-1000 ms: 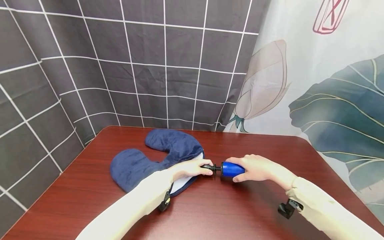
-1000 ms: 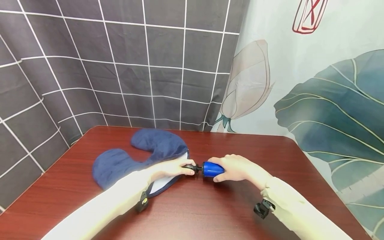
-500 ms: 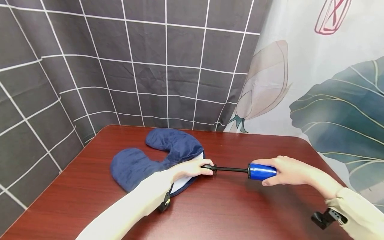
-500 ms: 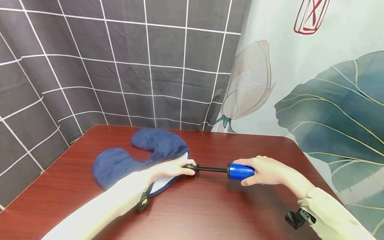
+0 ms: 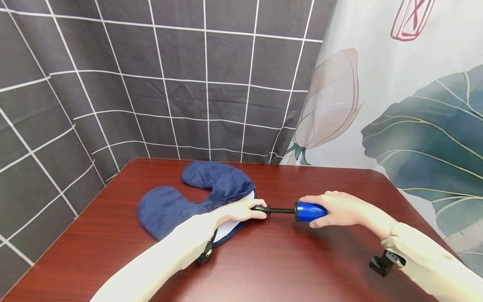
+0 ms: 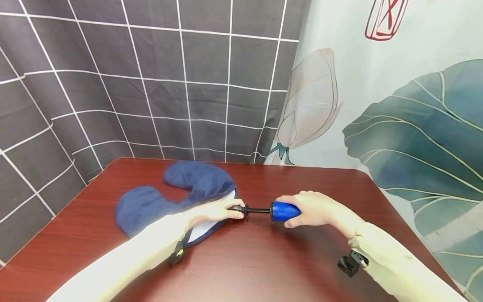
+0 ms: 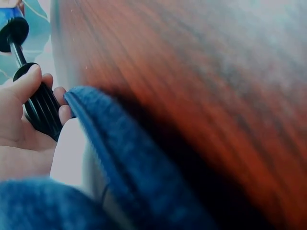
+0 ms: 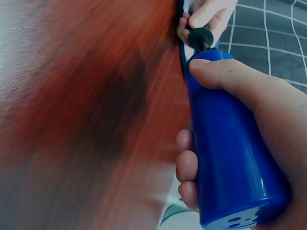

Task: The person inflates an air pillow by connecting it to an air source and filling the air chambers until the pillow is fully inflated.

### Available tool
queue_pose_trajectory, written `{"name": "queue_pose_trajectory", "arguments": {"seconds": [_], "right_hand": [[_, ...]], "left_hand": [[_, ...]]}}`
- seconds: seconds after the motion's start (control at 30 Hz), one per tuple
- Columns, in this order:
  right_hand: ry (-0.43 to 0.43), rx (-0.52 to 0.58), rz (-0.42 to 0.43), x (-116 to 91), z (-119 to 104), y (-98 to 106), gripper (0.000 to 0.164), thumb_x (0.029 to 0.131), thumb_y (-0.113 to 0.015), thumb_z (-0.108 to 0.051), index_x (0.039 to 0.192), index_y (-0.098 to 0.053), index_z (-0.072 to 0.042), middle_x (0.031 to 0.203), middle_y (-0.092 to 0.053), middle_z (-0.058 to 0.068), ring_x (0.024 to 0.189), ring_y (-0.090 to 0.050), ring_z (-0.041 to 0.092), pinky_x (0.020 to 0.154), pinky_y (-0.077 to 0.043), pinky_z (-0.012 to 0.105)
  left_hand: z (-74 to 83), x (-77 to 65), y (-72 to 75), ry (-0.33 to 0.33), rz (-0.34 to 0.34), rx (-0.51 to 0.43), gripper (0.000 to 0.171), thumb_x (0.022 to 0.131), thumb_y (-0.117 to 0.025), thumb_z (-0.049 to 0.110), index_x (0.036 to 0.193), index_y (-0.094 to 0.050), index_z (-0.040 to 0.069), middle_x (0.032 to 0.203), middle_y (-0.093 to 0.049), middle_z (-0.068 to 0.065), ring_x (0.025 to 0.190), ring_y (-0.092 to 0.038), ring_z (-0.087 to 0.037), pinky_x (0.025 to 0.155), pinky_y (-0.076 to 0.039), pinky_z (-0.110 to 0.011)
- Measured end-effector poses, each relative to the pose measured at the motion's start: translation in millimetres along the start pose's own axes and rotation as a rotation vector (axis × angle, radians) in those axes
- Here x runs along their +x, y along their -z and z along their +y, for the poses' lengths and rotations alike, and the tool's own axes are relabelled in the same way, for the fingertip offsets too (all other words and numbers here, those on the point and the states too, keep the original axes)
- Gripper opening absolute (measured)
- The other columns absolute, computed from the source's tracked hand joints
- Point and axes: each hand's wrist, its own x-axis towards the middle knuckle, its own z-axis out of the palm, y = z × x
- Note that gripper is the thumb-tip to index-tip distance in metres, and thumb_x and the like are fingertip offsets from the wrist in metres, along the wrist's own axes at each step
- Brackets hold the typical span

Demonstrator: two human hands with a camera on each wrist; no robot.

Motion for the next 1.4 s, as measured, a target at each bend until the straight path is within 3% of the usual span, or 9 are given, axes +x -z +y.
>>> {"name": "queue_pose_trajectory", "arguments": {"seconds": [0.33, 0.6, 0.8, 1.07, 1.4], "right_hand": [[0.044, -0.008, -0.011, 38, -24, -12, 0.064, 0.081, -0.074, -0.052, 0.135, -0.055, -0.023, 0.107, -0.068, 0.002, 0.094, -0.061, 0.022, 0.075, -0.05, 0.04], [0.062, -0.031, 0.007, 49, -36, -19, 0.061, 0.081, -0.074, -0.052, 0.133, -0.056, -0.024, 0.101, -0.069, 0.002, 0.088, -0.061, 0.02, 0.073, -0.049, 0.039], [0.037, -0.004, 0.011, 38, -27, -19, 0.063, 0.081, -0.074, -0.053, 0.134, -0.056, -0.026, 0.103, -0.069, 0.0, 0.089, -0.06, 0.019, 0.071, -0.047, 0.038], [0.014, 0.021, 0.003, 6, -5, -7, 0.066, 0.08, -0.073, -0.057, 0.136, -0.055, -0.028, 0.11, -0.069, -0.001, 0.095, -0.059, 0.02, 0.071, -0.048, 0.038], [0.01, 0.035, 0.042, -32, 18, 5, 0.066, 0.078, -0.075, -0.057, 0.135, -0.057, -0.028, 0.103, -0.07, -0.005, 0.086, -0.061, 0.01, 0.066, -0.047, 0.029]], "left_hand": [[-1.2, 2.1, -1.1, 0.008, 0.002, 0.004, 0.017, 0.097, -0.06, 0.022, 0.108, -0.062, 0.009, 0.084, -0.051, 0.006, 0.077, -0.044, -0.006, 0.074, -0.034, -0.019], [-1.5, 0.0, -1.9, -0.024, -0.001, 0.019, 0.017, 0.098, -0.059, 0.022, 0.109, -0.063, 0.009, 0.085, -0.053, 0.005, 0.078, -0.046, -0.005, 0.076, -0.035, -0.019], [0.9, -0.5, -3.3, -0.021, 0.011, 0.027, 0.016, 0.098, -0.06, 0.023, 0.107, -0.063, 0.01, 0.085, -0.054, 0.005, 0.079, -0.046, -0.005, 0.075, -0.034, -0.019], [-0.7, 2.2, -3.7, 0.003, -0.009, -0.013, 0.016, 0.097, -0.061, 0.022, 0.107, -0.063, 0.011, 0.086, -0.054, 0.008, 0.078, -0.046, -0.004, 0.074, -0.035, -0.018], [-1.2, 0.7, -1.5, 0.013, -0.01, -0.041, 0.016, 0.097, -0.061, 0.021, 0.108, -0.062, 0.01, 0.082, -0.051, 0.008, 0.075, -0.045, -0.005, 0.071, -0.034, -0.018]]}}
